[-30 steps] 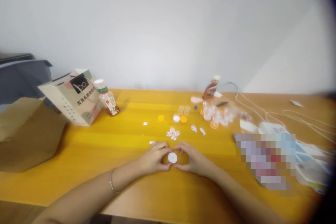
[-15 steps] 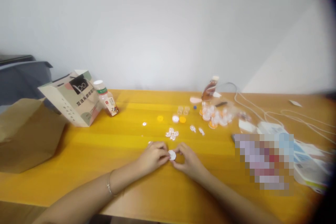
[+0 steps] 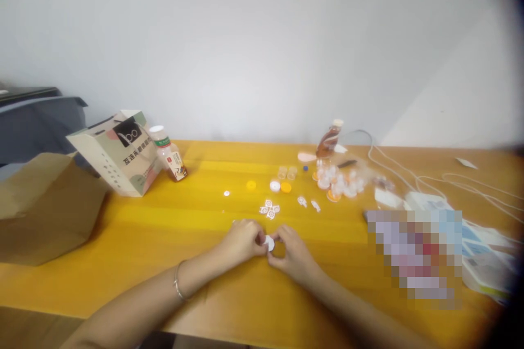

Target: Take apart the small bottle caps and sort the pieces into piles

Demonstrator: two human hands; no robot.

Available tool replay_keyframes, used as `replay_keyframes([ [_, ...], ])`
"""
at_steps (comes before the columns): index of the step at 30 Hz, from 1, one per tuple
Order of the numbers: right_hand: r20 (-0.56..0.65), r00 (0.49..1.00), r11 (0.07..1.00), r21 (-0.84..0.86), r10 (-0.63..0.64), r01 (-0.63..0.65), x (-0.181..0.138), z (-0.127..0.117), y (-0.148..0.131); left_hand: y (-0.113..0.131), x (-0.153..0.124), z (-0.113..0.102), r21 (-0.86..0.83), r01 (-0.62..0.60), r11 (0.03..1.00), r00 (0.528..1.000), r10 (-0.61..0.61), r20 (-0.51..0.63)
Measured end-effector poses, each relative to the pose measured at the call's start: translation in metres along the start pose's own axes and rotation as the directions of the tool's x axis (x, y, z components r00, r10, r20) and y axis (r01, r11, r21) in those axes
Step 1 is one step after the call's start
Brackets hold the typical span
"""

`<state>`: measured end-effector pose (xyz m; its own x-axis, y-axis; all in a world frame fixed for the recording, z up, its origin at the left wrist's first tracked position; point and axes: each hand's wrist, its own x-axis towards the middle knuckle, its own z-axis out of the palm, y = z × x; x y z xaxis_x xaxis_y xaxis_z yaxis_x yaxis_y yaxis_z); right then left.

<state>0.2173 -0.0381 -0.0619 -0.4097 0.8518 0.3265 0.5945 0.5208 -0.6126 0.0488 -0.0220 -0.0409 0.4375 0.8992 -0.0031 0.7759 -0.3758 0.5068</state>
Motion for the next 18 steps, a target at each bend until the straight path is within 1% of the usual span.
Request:
replay_keyframes([
  [4, 0.008, 1.000, 1.000, -0.006, 0.009, -0.009, 0.000, 0.001, -0.001, 0.005, 0.001, 0.000, 0.062, 0.038, 0.997, 0.999, -0.039, 0.006],
  [8, 0.012, 1.000, 1.000, -0.013, 0.022, -0.022, 0.000, 0.001, -0.001, 0.005, 0.001, 0.000, 0.026, 0.050, 0.998, 0.998, -0.051, 0.030],
  [12, 0.003, 1.000, 1.000, -0.009, 0.020, -0.020, 0.000, 0.001, -0.001, 0.004, 0.000, 0.002, -0.057, 0.053, 0.997, 0.998, -0.053, 0.015],
  [14, 0.000, 1.000, 1.000, -0.013, 0.018, -0.018, 0.000, 0.001, -0.001, 0.003, 0.000, 0.001, -0.131, 0.049, 0.990, 0.999, -0.045, 0.029],
  [16, -0.002, 1.000, 1.000, -0.018, 0.011, -0.011, 0.000, 0.001, 0.000, 0.000, 0.000, -0.005, -0.220, 0.032, 0.975, 0.999, -0.023, 0.045],
  [18, -0.001, 1.000, 1.000, -0.017, 0.005, -0.005, 0.000, 0.000, 0.001, -0.008, 0.000, -0.019, -0.273, 0.005, 0.962, 1.000, -0.002, 0.013],
])
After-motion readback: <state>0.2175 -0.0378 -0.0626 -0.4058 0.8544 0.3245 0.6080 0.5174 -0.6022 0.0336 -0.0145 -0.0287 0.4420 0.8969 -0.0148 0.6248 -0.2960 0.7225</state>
